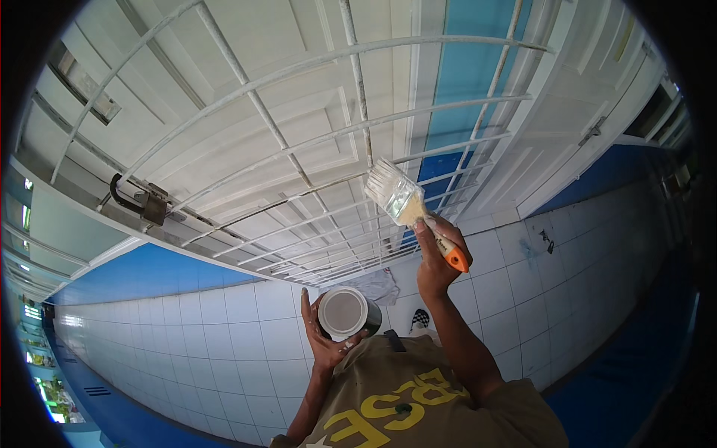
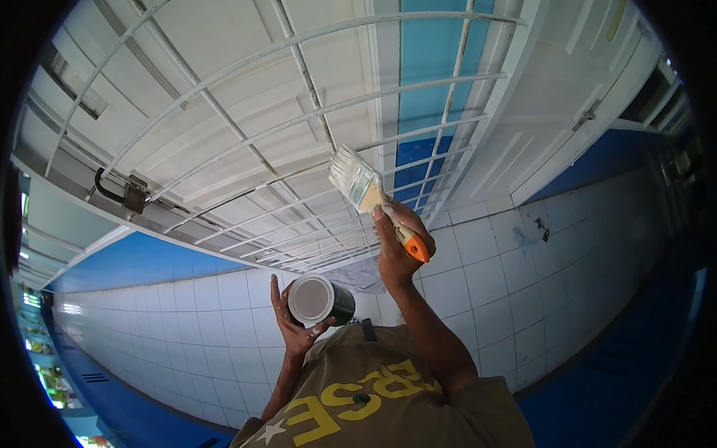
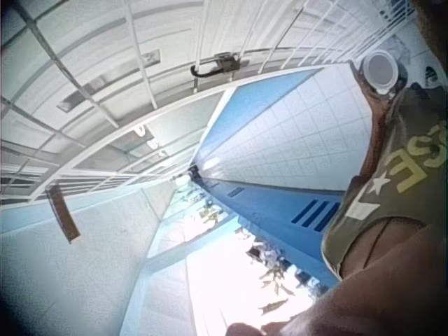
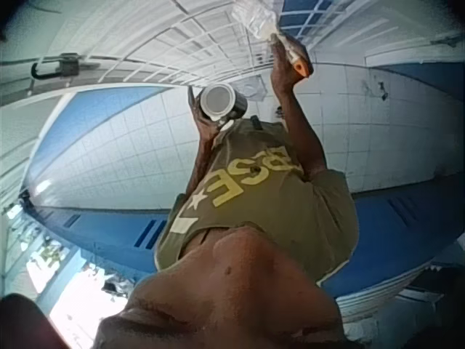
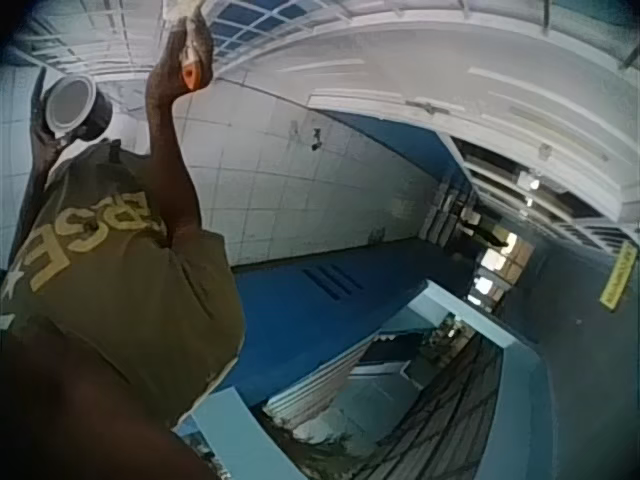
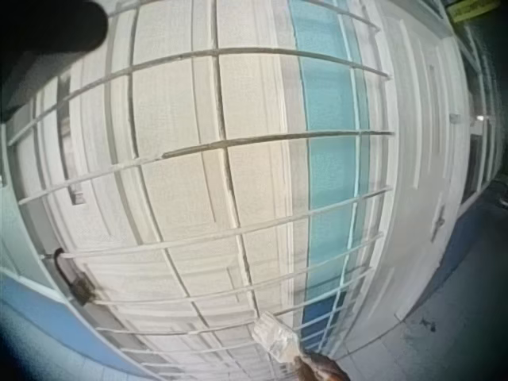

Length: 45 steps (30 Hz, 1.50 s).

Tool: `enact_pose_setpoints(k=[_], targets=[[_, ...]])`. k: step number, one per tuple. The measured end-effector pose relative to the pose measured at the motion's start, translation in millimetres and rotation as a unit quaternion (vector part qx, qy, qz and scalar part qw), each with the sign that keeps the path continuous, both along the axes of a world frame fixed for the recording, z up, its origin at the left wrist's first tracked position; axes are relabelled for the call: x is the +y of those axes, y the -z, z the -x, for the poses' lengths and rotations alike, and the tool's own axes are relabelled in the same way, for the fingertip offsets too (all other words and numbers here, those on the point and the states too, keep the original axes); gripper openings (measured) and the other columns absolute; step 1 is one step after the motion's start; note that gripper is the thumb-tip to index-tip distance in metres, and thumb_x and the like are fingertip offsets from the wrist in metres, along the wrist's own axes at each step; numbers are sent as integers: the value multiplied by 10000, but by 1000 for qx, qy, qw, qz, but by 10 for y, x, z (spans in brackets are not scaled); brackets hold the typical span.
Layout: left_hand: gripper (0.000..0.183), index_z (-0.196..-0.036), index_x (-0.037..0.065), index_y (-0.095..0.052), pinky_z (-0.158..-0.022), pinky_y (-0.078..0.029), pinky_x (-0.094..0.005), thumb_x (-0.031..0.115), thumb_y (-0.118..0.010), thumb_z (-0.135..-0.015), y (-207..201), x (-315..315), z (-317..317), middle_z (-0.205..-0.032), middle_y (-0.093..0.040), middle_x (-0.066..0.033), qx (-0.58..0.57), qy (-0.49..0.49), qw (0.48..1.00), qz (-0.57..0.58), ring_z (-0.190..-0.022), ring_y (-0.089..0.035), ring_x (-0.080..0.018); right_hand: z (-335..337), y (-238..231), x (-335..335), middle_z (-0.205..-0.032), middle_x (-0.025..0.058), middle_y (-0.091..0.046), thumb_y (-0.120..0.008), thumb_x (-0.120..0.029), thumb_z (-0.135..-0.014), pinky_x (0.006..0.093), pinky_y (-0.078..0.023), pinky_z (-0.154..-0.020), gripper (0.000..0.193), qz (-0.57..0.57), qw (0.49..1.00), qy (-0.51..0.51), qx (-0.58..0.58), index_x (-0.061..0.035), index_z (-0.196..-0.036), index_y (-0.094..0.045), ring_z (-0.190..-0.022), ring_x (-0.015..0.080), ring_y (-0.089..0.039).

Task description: The person paints the white bars and frame of a door using a paintbrush and white paint.

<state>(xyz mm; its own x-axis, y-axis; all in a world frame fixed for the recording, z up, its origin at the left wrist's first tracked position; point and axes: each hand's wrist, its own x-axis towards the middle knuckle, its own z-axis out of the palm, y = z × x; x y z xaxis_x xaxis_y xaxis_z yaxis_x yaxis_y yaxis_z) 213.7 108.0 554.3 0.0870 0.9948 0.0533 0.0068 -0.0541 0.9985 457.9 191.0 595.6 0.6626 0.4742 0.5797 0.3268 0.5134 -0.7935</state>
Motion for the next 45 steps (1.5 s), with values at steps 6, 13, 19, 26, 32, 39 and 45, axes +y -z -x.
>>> enact_pose_setpoints(k=[6,13,19,26,32,39,45], targets=[[1461,-1614,-25,-5,-1114,-469,-460,303,-995,-590,-12,-50,62,-1345,-562,-188,-1,-24,1000,-13,-1243,-605,-315,-190,-182,106,-1052,189,-694,-731,-13,-931,347,-671,-846,176,1,983,108,150,62,-1048,-623,-965,255,-727],[1449,-1613,-35,-2,-1119,-457,-468,268,-993,-599,-29,-59,122,-1381,-533,-218,-5,-17,1000,-4,-1268,-588,-331,574,-98,2,-1060,141,-709,-753,-3,-916,324,-617,-812,131,8,1000,12,-16,60,-1008,-685,-968,215,-711],[1439,-1614,-35,-14,-1118,-459,-465,229,-995,-595,32,-50,213,-1386,-529,-222,-13,-17,1000,-7,-1276,-584,-331,374,-65,87,-1085,185,-702,-739,18,-918,299,-637,-787,134,-8,992,43,118,62,-1008,-650,-954,236,-725],[1468,-1621,-16,-20,-1122,-470,-469,210,-1008,-560,93,44,280,-1381,-544,-216,-52,5,999,-9,-1275,-590,-333,815,-237,17,-1038,183,-750,-774,61,-862,381,-592,-866,198,-21,975,-121,-184,-1,-1028,-686,-978,286,-741],[1403,-1633,16,-32,-1103,-472,-474,193,-989,-623,131,30,529,-1376,-530,-239,-40,8,999,-32,-1269,-586,-342,385,-197,58,-1084,201,-742,-745,82,-883,383,-602,-898,213,49,992,53,-106,7,-1078,-704,-995,275,-733],[1384,-1630,7,-45,-1107,-467,-469,197,-983,-630,127,39,732,-1384,-530,-234,-43,18,998,-35,-1272,-585,-337,827,-349,71,-1073,183,-744,-740,88,-881,405,-611,-893,224,-34,958,-79,-274,-5,-1082,-698,-1024,298,-728],[1393,-1630,5,-40,-1114,-458,-469,197,-986,-626,167,39,942,-1380,-534,-234,-32,9,999,-35,-1278,-579,-340,645,-357,51,-1074,190,-742,-766,49,-879,385,-617,-880,192,-29,987,-35,-153,4,-1054,-701,-1027,278,-720]])
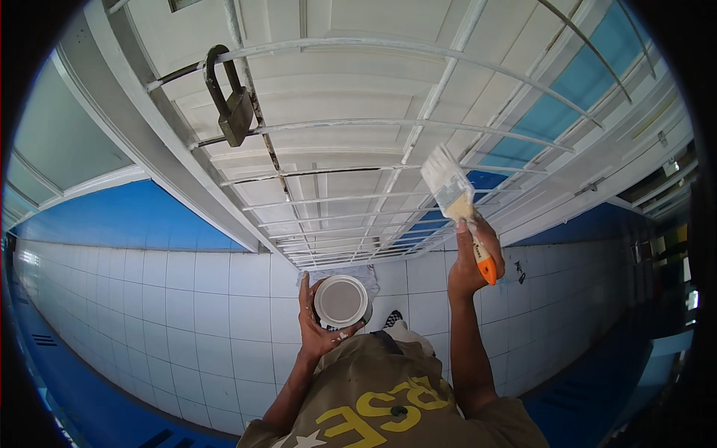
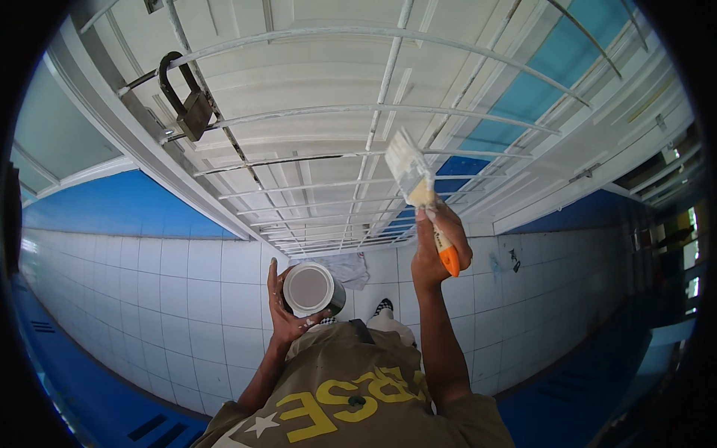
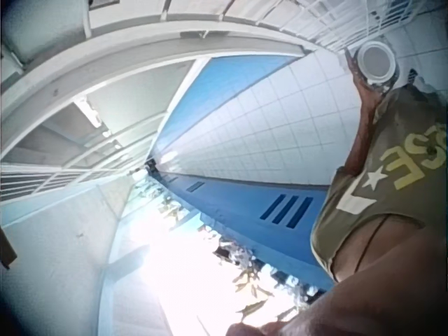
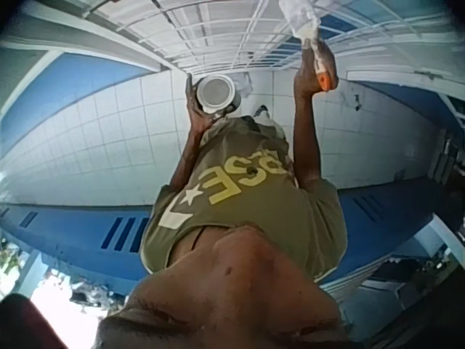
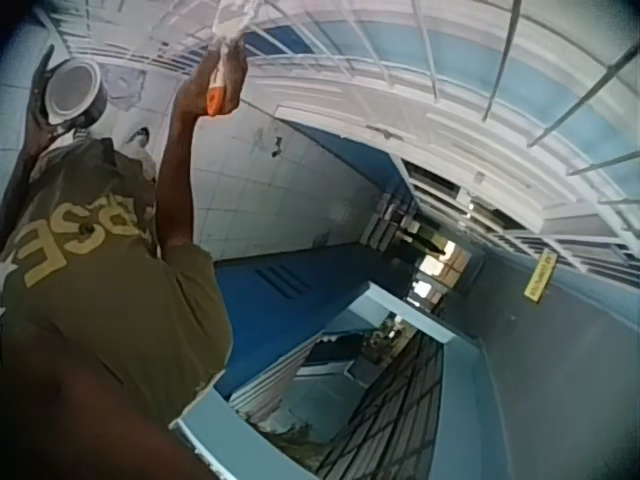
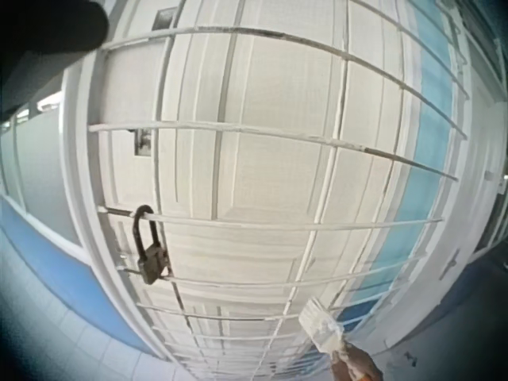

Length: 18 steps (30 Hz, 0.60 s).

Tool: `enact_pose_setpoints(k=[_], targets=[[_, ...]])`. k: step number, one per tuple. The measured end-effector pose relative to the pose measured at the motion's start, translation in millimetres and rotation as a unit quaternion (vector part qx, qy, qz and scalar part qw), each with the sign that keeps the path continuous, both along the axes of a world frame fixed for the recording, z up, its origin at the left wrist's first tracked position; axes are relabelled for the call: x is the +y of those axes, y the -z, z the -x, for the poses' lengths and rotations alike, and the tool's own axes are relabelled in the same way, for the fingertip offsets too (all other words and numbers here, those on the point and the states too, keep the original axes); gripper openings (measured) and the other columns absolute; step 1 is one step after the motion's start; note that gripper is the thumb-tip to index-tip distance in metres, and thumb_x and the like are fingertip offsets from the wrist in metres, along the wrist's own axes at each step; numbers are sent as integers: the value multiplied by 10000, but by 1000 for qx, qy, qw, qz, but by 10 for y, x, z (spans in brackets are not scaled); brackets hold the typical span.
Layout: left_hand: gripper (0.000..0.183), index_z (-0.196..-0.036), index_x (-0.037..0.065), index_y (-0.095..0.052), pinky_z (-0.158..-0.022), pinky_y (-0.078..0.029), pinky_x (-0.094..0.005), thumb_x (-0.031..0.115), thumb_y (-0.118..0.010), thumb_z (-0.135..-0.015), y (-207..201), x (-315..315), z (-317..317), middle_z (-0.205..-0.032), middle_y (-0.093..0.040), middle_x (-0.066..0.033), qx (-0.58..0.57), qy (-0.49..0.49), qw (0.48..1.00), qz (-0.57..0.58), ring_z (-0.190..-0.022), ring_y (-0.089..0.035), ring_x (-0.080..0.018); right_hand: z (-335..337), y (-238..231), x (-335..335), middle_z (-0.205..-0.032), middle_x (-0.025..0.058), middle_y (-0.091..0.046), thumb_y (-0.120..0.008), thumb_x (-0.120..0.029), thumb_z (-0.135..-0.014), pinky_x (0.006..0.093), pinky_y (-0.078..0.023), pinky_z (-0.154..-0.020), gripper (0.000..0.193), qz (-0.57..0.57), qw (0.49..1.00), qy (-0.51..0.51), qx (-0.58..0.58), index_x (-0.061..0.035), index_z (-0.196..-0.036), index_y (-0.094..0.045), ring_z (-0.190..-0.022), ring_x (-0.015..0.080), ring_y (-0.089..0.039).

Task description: The person paints the white bars and frame of a door using a paintbrush and white paint.

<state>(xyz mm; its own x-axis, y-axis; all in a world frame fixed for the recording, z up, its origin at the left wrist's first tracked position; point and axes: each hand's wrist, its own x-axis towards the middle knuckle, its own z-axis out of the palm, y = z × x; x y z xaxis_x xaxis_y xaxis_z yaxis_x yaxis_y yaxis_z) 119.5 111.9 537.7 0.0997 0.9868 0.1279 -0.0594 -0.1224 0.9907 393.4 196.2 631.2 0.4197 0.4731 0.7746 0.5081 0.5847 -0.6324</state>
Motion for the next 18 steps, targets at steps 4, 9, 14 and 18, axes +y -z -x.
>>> enact_pose_setpoints(k=[4,9,14,18], targets=[[1400,-1631,6,-43,-1106,-468,-469,196,-988,-616,16,19,51,-1380,-534,-239,-22,-7,1000,-1,-1269,-586,-343,78,-18,116,-1065,180,-739,-766,11,-896,351,-633,-822,167,44,998,35,-16,28,-1041,-685,-1026,272,-725],[1456,-1621,-19,-30,-1113,-470,-480,236,-1008,-572,35,28,162,-1372,-539,-221,-22,-11,999,22,-1273,-589,-339,25,10,64,-1080,203,-714,-748,10,-913,337,-669,-846,173,69,978,114,159,86,-1037,-655,-1012,266,-714],[1472,-1615,-33,-35,-1103,-483,-472,256,-1014,-554,19,80,195,-1360,-562,-206,-27,-11,999,27,-1244,-613,-329,507,155,0,-1056,193,-725,-759,-24,-915,310,-648,-766,169,63,994,69,50,52,-1040,-674,-958,246,-729],[1473,-1610,-48,-35,-1108,-478,-470,262,-1014,-554,40,88,280,-1354,-566,-209,-41,-16,999,26,-1245,-612,-328,308,-15,17,-1029,214,-699,-743,21,-901,337,-685,-781,170,32,969,106,221,85,-1009,-627,-888,272,-743]])
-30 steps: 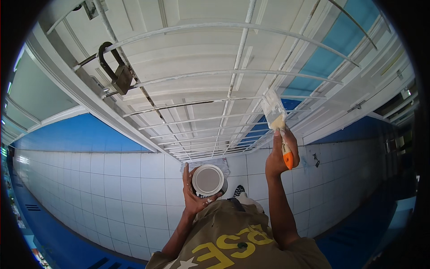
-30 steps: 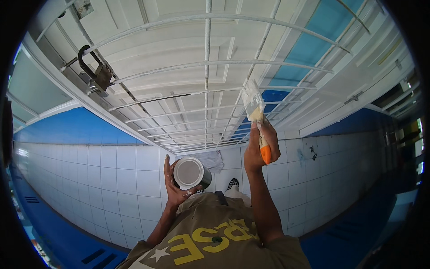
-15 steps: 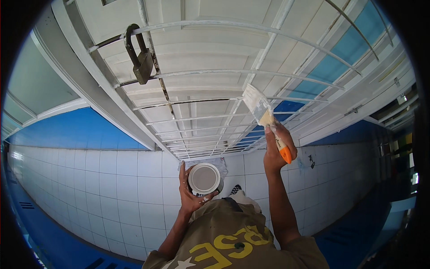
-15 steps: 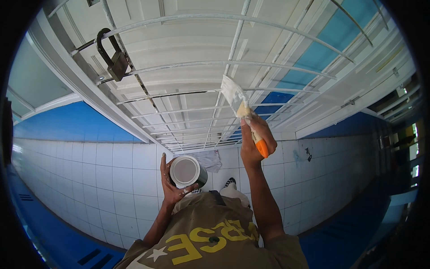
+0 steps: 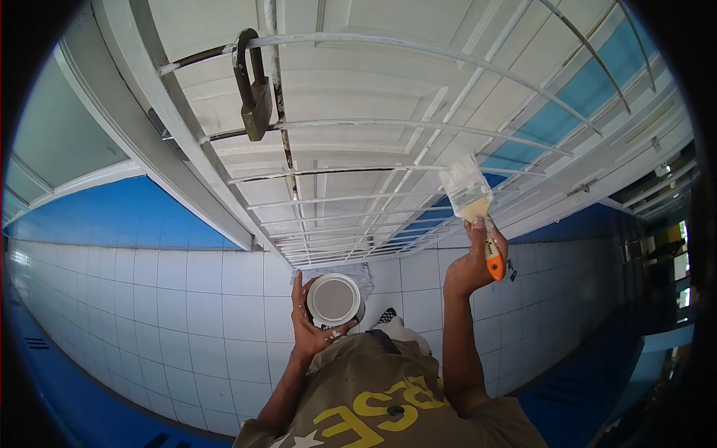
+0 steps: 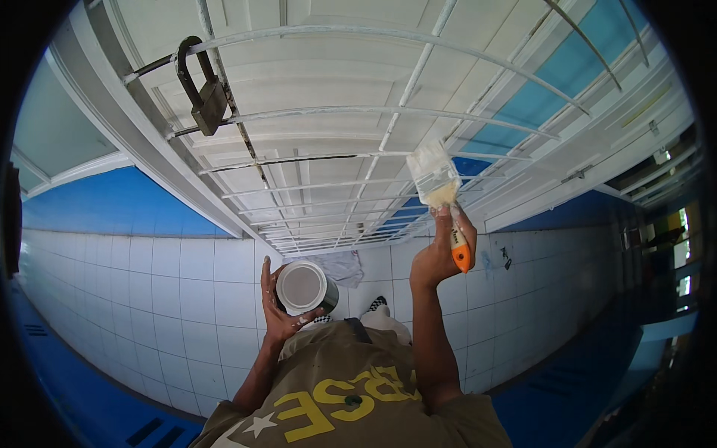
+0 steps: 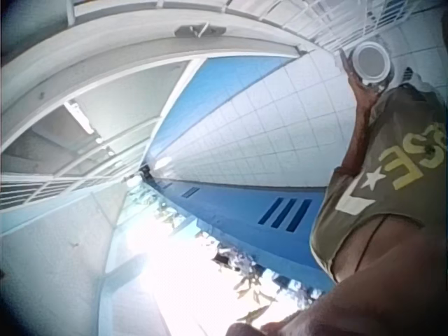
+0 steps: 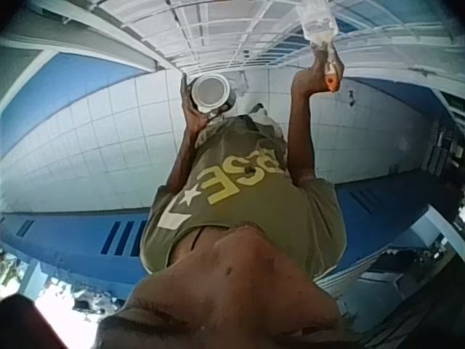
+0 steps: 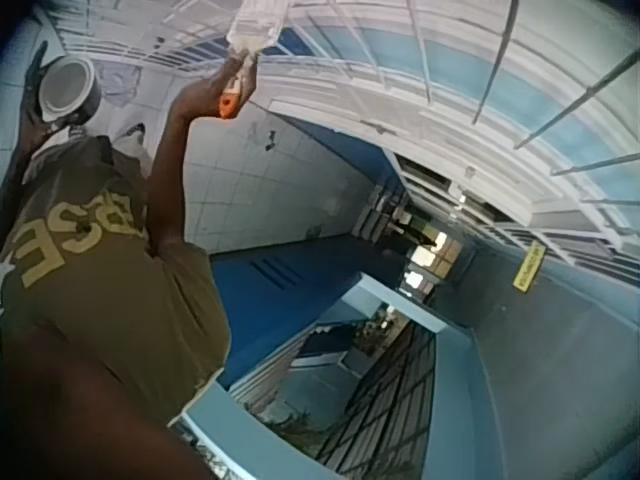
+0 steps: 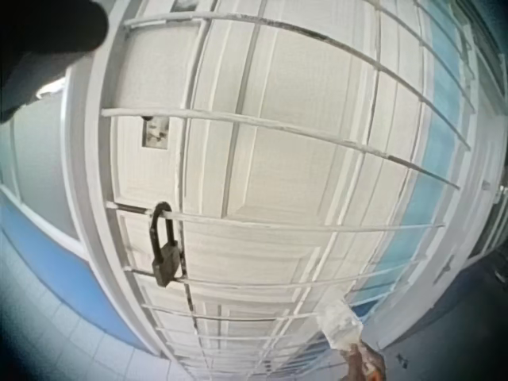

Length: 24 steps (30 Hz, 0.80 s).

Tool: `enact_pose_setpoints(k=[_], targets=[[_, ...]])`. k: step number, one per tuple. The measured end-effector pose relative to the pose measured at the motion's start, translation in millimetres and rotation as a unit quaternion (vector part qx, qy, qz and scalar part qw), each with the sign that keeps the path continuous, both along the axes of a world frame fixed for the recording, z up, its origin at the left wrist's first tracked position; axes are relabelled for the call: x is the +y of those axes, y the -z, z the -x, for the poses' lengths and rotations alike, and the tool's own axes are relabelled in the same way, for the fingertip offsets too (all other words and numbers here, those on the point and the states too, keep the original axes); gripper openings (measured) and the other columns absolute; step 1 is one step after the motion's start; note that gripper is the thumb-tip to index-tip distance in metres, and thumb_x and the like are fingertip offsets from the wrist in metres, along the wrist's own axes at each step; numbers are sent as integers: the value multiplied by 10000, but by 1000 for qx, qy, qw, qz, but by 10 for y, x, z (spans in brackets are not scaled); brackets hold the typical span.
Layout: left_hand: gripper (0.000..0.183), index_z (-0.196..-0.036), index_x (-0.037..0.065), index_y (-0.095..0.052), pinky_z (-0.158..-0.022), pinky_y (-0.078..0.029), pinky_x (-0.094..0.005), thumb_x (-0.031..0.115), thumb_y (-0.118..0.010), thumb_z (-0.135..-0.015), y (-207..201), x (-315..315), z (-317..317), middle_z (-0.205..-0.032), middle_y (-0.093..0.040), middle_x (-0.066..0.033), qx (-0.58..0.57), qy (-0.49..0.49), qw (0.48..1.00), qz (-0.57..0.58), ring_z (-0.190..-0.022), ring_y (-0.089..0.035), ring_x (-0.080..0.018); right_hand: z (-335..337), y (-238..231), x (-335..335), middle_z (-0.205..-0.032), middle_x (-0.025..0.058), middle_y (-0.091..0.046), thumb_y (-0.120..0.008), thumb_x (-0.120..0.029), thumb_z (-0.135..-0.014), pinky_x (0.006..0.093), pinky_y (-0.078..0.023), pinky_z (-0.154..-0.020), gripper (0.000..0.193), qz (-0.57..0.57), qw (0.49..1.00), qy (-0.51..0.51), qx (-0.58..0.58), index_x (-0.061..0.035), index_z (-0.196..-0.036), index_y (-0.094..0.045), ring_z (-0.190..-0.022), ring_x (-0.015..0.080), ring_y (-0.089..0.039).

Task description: The person paints the white bars and frame of a door using a paintbrush and white paint.

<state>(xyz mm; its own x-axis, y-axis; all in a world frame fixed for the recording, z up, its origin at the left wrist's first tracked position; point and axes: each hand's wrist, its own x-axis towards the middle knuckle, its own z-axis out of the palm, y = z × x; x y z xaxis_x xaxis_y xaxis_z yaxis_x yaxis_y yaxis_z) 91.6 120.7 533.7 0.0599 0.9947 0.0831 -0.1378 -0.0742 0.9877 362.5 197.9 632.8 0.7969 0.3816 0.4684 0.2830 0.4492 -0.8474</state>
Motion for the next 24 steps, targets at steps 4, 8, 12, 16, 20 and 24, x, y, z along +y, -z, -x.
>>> enact_pose_setpoints(k=[4,8,12,16,20,24], targets=[[1463,-1607,-55,-34,-1114,-473,-468,252,-1010,-561,7,35,26,-1361,-557,-214,13,5,1000,0,-1256,-602,-329,128,146,-14,-1029,219,-684,-736,29,-901,362,-694,-753,160,6,998,-59,25,75,-992,-613,-913,306,-748],[1458,-1607,-56,-31,-1117,-471,-470,245,-1004,-563,-7,42,60,-1383,-535,-223,14,11,1000,8,-1270,-590,-335,99,65,-13,-1032,229,-677,-751,23,-889,364,-694,-771,196,14,996,-43,80,84,-998,-599,-884,314,-752],[1463,-1610,-46,-29,-1117,-471,-468,254,-1006,-562,12,22,131,-1390,-529,-220,27,10,1000,-1,-1268,-590,-337,-301,29,-3,-1031,230,-679,-745,-11,-910,349,-682,-830,200,30,994,80,61,78,-1020,-603,-900,309,-753],[1402,-1618,-37,-38,-1116,-452,-469,226,-982,-615,-25,-55,93,-1385,-527,-243,20,6,1000,-2,-1275,-578,-341,-382,53,10,-1048,231,-677,-746,-9,-906,355,-681,-840,208,-23,994,83,70,81,-1025,-602,-906,302,-745],[1409,-1616,-40,-37,-1112,-457,-470,239,-983,-610,34,-62,91,-1384,-528,-236,13,13,1000,-3,-1270,-582,-335,279,192,54,-1037,224,-667,-748,18,-891,368,-686,-825,211,-18,993,5,121,88,-1029,-605,-925,301,-732],[1416,-1616,-37,-39,-1109,-462,-472,249,-986,-603,-26,-72,85,-1388,-524,-232,35,18,999,0,-1271,-582,-332,173,52,-2,-1046,216,-658,-726,29,-902,377,-678,-842,236,3,978,-50,203,82,-1071,-570,-926,297,-729]])
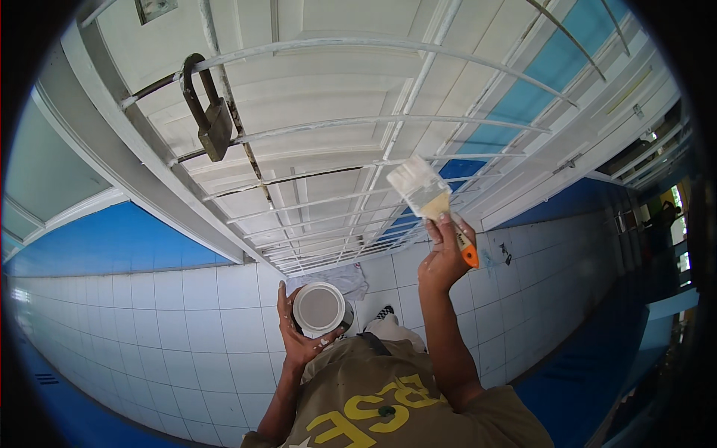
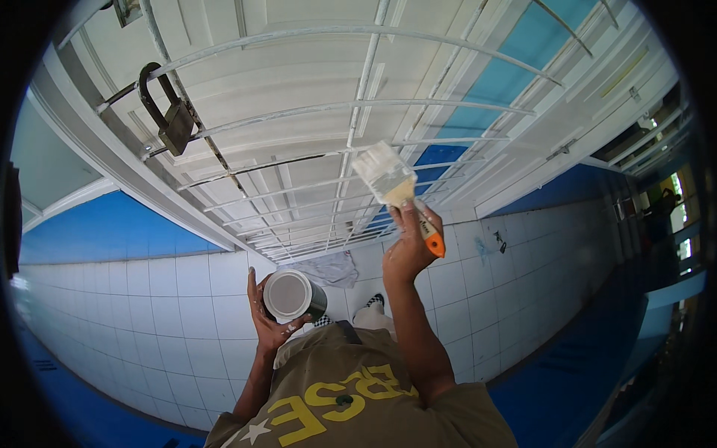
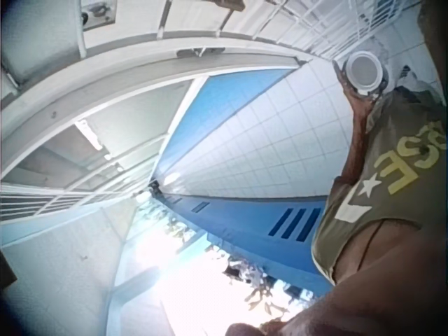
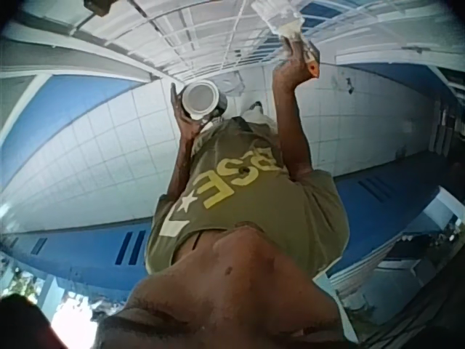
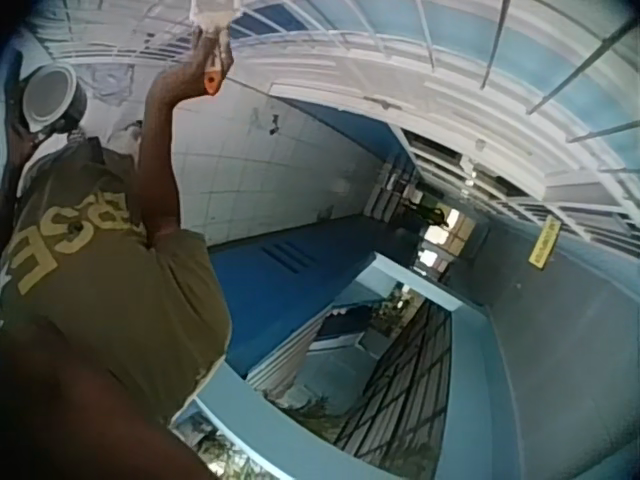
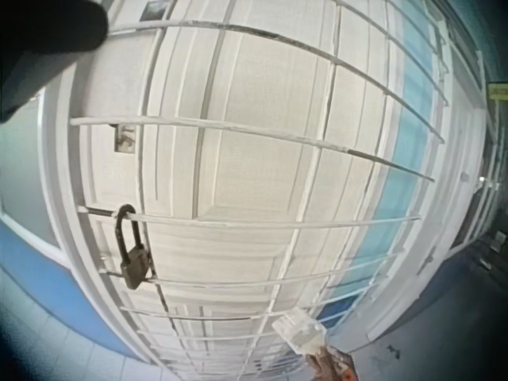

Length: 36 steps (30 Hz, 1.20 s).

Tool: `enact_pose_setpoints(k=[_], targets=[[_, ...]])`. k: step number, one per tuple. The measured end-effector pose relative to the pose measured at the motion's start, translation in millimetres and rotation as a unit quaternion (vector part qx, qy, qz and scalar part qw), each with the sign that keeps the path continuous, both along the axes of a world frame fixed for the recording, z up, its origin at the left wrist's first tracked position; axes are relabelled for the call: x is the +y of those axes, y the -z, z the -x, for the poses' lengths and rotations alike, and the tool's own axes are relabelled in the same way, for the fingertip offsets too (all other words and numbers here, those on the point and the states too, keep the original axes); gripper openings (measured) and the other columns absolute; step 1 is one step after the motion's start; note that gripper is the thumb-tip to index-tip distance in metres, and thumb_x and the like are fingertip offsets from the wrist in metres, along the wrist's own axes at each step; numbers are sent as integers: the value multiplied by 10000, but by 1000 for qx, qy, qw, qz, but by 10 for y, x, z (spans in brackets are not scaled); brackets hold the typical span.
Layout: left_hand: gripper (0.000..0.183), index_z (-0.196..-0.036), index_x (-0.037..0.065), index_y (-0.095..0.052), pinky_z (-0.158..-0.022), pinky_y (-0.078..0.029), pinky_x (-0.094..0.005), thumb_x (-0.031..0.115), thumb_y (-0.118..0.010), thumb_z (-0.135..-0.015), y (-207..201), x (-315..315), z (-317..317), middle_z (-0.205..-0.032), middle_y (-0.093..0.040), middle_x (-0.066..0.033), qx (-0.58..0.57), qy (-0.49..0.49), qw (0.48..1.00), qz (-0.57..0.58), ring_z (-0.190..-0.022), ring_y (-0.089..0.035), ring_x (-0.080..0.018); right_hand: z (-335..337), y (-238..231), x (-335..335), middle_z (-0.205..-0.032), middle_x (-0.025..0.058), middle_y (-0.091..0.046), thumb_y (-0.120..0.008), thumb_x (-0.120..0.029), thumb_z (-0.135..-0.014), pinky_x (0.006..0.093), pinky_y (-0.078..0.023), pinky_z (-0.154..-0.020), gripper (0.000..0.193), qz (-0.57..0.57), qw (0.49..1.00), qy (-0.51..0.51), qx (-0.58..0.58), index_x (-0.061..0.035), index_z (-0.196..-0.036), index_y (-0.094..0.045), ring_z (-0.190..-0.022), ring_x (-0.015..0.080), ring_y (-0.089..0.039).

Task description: The person paints the white bars and frame of a door using a paintbrush and white paint.

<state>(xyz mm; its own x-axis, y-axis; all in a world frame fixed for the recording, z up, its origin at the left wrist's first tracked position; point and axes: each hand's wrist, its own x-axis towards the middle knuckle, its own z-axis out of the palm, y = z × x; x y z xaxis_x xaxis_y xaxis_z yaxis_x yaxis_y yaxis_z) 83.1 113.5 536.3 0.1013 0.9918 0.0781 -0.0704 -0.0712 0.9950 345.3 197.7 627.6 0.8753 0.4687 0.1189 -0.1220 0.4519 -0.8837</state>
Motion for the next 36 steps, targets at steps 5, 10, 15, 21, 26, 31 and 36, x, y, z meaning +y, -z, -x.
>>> enact_pose_setpoints(k=[5,10,15,21,26,31,36], targets=[[1412,-1618,-29,-38,-1111,-463,-469,221,-985,-601,5,-39,9,-1388,-523,-229,-9,-14,1000,-15,-1271,-583,-330,-741,-89,122,-1041,221,-656,-726,-2,-915,333,-676,-823,258,-26,992,115,49,70,-1069,-531,-919,295,-726],[1407,-1620,-23,-39,-1109,-466,-466,217,-985,-606,-21,-59,-45,-1390,-521,-227,-8,-11,1000,4,-1273,-580,-331,-161,79,-10,-1087,204,-628,-691,31,-921,368,-669,-846,266,10,999,-4,44,71,-1130,-532,-929,296,-726],[1410,-1625,-8,-46,-1106,-468,-470,231,-989,-605,-38,-89,-40,-1389,-520,-232,-11,-14,1000,-3,-1274,-578,-337,-437,5,79,-1080,224,-626,-721,56,-885,379,-691,-802,247,-28,997,13,68,100,-1069,-564,-935,326,-722],[1433,-1624,-9,-46,-1108,-463,-486,275,-998,-590,27,-138,-51,-1385,-527,-233,-12,-35,999,-7,-1272,-579,-336,-1506,7,147,-1081,237,-641,-713,39,-901,365,-684,-822,262,-47,985,154,56,90,-1101,-551,-923,313,-731],[1434,-1617,-18,-67,-1113,-472,-476,424,-978,-601,-4,-166,-128,-1378,-543,-202,37,-45,998,9,-1243,-601,-332,-795,130,94,-1059,217,-657,-714,44,-890,379,-668,-795,318,-50,990,23,127,61,-1151,-533,-886,295,-739],[1440,-1624,-2,-64,-1108,-473,-483,415,-980,-594,-33,-151,-195,-1385,-541,-199,66,-47,997,-17,-1256,-589,-335,-1318,77,111,-1141,208,-611,-702,29,-892,390,-638,-913,350,-83,960,21,265,82,-1193,-533,-1061,287,-679],[1419,-1631,19,-77,-1109,-462,-483,385,-979,-599,-134,-166,-384,-1407,-527,-196,69,-53,996,-21,-1253,-582,-330,-2059,176,123,-1180,199,-595,-679,37,-897,419,-634,-955,351,-154,941,66,294,86,-1211,-528,-1071,320,-668]])
